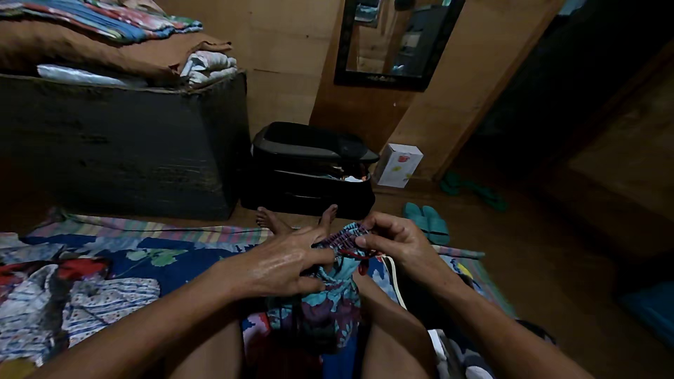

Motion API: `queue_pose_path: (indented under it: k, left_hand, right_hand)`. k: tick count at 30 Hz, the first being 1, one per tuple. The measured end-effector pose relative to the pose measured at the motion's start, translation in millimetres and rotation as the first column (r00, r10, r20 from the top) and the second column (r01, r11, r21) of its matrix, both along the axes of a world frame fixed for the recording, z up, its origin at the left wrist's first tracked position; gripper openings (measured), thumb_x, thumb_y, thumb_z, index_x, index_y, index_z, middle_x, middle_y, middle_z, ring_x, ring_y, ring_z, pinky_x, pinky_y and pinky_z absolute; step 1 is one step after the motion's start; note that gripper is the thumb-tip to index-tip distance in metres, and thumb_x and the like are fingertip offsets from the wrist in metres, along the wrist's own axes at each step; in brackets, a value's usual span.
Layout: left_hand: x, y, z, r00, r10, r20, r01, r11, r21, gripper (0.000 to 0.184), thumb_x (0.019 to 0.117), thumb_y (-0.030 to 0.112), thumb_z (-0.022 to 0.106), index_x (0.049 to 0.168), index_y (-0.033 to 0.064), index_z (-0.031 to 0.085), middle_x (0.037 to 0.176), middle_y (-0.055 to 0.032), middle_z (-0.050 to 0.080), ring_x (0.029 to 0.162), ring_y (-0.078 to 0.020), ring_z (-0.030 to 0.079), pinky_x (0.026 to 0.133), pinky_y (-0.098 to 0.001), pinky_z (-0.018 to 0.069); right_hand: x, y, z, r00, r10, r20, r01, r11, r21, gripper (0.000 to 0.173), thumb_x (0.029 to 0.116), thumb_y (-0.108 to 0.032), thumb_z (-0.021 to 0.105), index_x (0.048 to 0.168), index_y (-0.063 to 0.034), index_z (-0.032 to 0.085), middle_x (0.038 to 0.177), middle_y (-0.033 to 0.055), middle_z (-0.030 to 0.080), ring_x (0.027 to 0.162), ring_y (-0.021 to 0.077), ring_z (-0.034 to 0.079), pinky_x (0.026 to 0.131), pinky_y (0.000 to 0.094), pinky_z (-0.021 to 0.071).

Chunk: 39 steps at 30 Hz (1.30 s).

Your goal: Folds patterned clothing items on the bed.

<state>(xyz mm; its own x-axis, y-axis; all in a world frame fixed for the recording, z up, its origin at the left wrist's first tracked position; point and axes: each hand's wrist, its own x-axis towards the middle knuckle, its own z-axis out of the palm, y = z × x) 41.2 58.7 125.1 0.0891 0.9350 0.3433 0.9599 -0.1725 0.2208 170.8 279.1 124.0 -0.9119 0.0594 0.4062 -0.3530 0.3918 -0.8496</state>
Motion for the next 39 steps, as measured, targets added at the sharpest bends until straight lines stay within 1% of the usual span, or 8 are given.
queue_pose_path:
  k: [7,11,17,20,23,29,34,39]
  left_hand:
    - [-1,-1,7,0.991,-0.003,-0.134,0.025,0.986,0.165,0.019,0.0975,0.024,0.06,0.094,0.0053,0.065,0.095,-0.014,0.063,0.09,-0.026,0.063,0.077,-0.0318,0.0532]
    - [-6,-2,19,0.981,0.007,-0.194,0.033,0.978,0.204,0.019,0.0987,0.022,0.057,0.094,0.0049,0.064,0.092,-0.0119,0.061,0.086,-0.0232,0.061,0.075,-0.0285,0.0509]
    - [-5,-5,22,0.976,0.002,-0.219,0.045,0.976,0.212,0.019,0.0988,0.021,0.057,0.094,0.0047,0.064,0.092,-0.0126,0.061,0.086,-0.0232,0.061,0.074,-0.028,0.0508]
    - [-5,-11,22,0.965,0.034,-0.26,0.024,0.976,0.218,0.019,0.0989,0.023,0.056,0.093,0.0057,0.063,0.09,-0.0115,0.061,0.083,-0.0237,0.06,0.072,-0.0295,0.0502]
    - [-15,-23,22,0.943,0.104,-0.316,-0.039,0.978,0.204,0.024,0.0976,0.028,0.054,0.092,0.0072,0.064,0.086,-0.01,0.061,0.078,-0.0238,0.06,0.068,-0.0332,0.0483]
    - [-30,-29,0,0.859,0.145,-0.49,-0.076,0.984,0.159,0.042,0.1031,0.04,0.044,0.087,0.0068,0.064,0.084,-0.0122,0.064,0.084,-0.0316,0.065,0.088,-0.0499,0.049]
    - [-24,-24,9,0.814,0.157,-0.559,-0.019,0.969,0.245,0.044,0.1095,0.038,0.037,0.087,0.0104,0.062,0.084,-0.0067,0.062,0.1,-0.0268,0.064,0.116,-0.0537,0.0301]
    - [-13,-26,18,0.778,0.197,-0.597,-0.011,0.954,0.301,0.039,0.1101,0.033,0.039,0.089,0.0093,0.061,0.086,-0.0081,0.061,0.103,-0.0273,0.063,0.118,-0.0551,0.0264]
  right_hand:
    - [4,14,2,0.986,0.167,0.013,-0.167,0.986,-0.002,0.008,0.0968,-0.019,0.065,0.099,-0.0106,0.066,0.087,-0.0136,0.065,0.079,-0.0062,0.061,0.074,0.014,0.0519]
    - [1,26,-23,0.971,0.225,0.082,-0.224,0.974,-0.024,0.056,0.0929,-0.044,0.069,0.126,-0.0004,0.057,0.12,-0.0044,0.064,0.109,-0.0007,0.06,0.096,0.0211,0.0516]
    - [1,12,-63,0.938,0.27,0.216,-0.254,0.962,-0.097,0.071,0.1034,-0.058,0.042,0.138,0.0045,0.049,0.137,-0.0013,0.056,0.124,-0.0056,0.05,0.108,0.0198,0.0413]
    - [-6,14,-78,0.957,0.004,0.288,-0.075,0.969,0.236,0.052,0.1027,-0.037,0.05,0.122,0.0084,0.065,0.136,0.0239,0.055,0.129,0.0268,0.051,0.109,0.0445,0.0395]
    - [-12,36,-94,0.944,-0.14,0.299,-0.023,0.876,0.482,0.063,0.0946,-0.056,0.057,0.12,-0.0009,0.072,0.136,0.0342,0.053,0.129,0.0525,0.047,0.103,0.0701,0.0358]
    - [13,53,-62,0.967,-0.241,0.082,0.203,0.925,0.322,0.034,0.0946,-0.032,0.067,0.077,-0.0027,0.063,0.068,-0.0031,0.056,0.061,0.0003,0.05,0.059,0.0209,0.0428]
    - [30,75,-39,0.996,0.075,-0.043,-0.073,0.996,0.042,0.012,0.0936,-0.034,0.07,0.089,-0.0244,0.075,0.088,-0.0184,0.068,0.083,-0.0094,0.061,0.075,0.0108,0.0505]
    - [47,88,-15,0.998,0.0,-0.056,0.018,0.946,0.323,0.025,0.0933,-0.036,0.068,0.081,-0.0146,0.071,0.084,-0.0117,0.065,0.081,-0.008,0.058,0.073,0.0115,0.0476]
